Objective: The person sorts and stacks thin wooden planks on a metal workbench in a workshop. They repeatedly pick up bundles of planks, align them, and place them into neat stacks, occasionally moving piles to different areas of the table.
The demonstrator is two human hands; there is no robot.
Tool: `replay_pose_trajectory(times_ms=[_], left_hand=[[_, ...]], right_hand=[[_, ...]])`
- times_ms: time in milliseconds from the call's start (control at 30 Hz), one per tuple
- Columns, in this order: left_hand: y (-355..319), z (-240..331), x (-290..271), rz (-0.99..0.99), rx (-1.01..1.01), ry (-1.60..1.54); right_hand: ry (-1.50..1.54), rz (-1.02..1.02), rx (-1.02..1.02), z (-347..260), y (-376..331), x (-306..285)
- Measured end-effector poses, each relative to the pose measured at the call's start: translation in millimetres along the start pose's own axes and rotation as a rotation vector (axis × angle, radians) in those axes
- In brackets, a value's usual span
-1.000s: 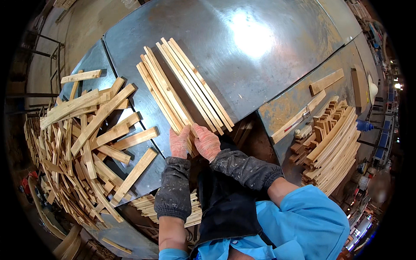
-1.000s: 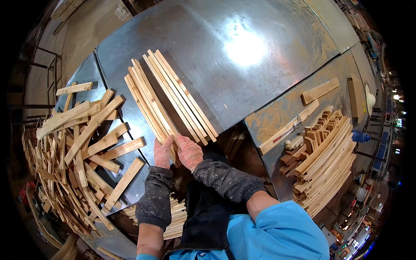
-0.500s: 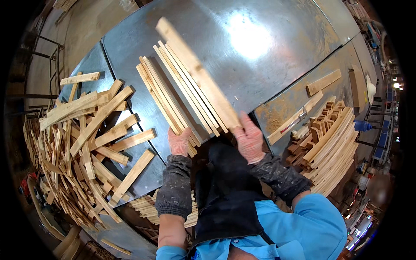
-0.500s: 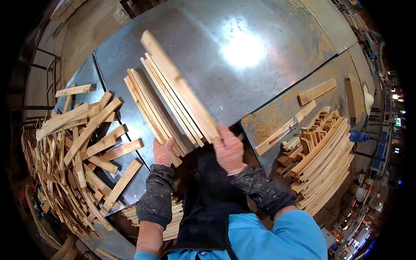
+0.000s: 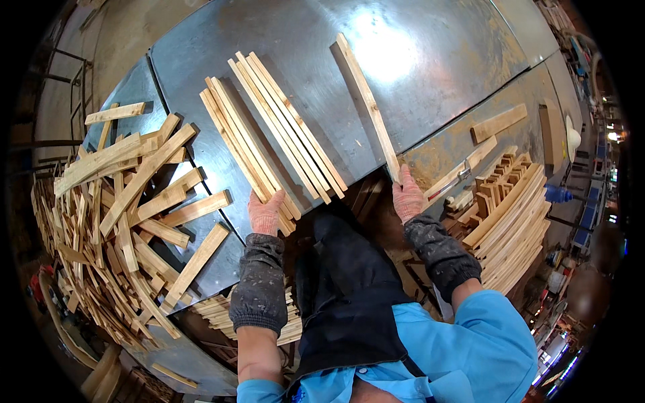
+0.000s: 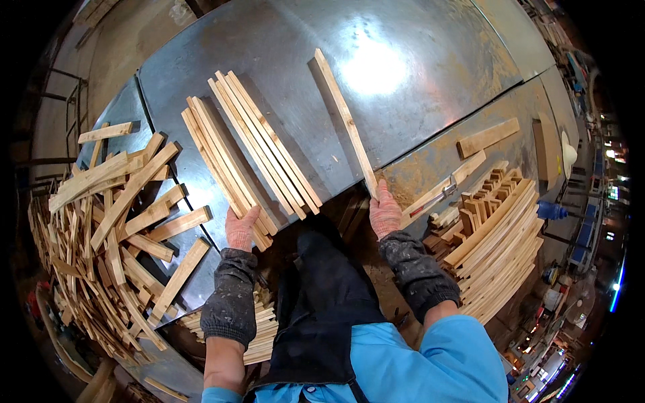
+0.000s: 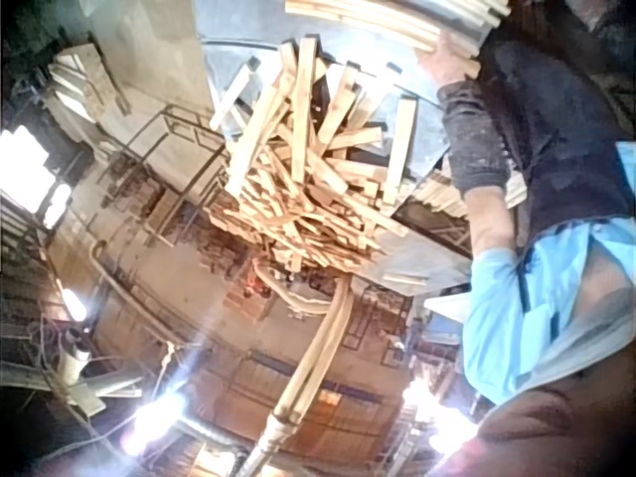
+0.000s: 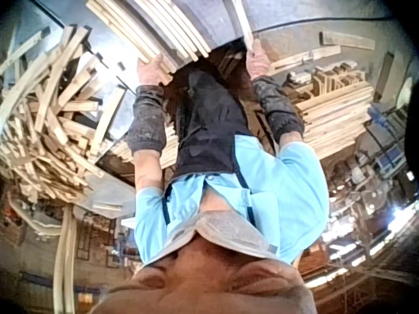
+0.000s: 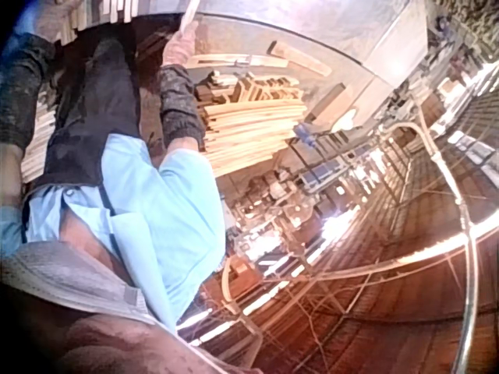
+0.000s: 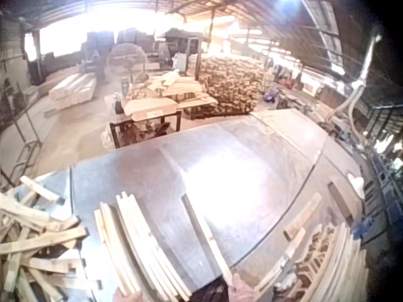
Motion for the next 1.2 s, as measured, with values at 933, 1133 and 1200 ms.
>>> replay_pose_trajectory(times_ms=[933, 1133, 1200], left_hand=[[-44.0, 12.1, -2.9, 0.199, 0.017, 0.274], [-72.0, -2.2, -2.9, 0.115, 0.056, 0.203], [-80.1, -13.1, -0.7, 0.055, -0.035, 0.040]], right_hand=[[-0.043, -0.402, -0.449, -164.2, -109.0, 74.5], [-0.128, -0.421, -0.374, -167.8, -96.2, 89.6], [-0.132, -0.396, -0.384, -170.4, -94.7, 96.0]])
Point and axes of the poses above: each hand's wrist, its own y-axis towards the middle knuckle, its own x-axis out of the palm, z = x × y, the point moved 9 cm from there along y, towards the middle knuckle, and after that the axes turned 4 degrees about x, right-handed, at the moved point
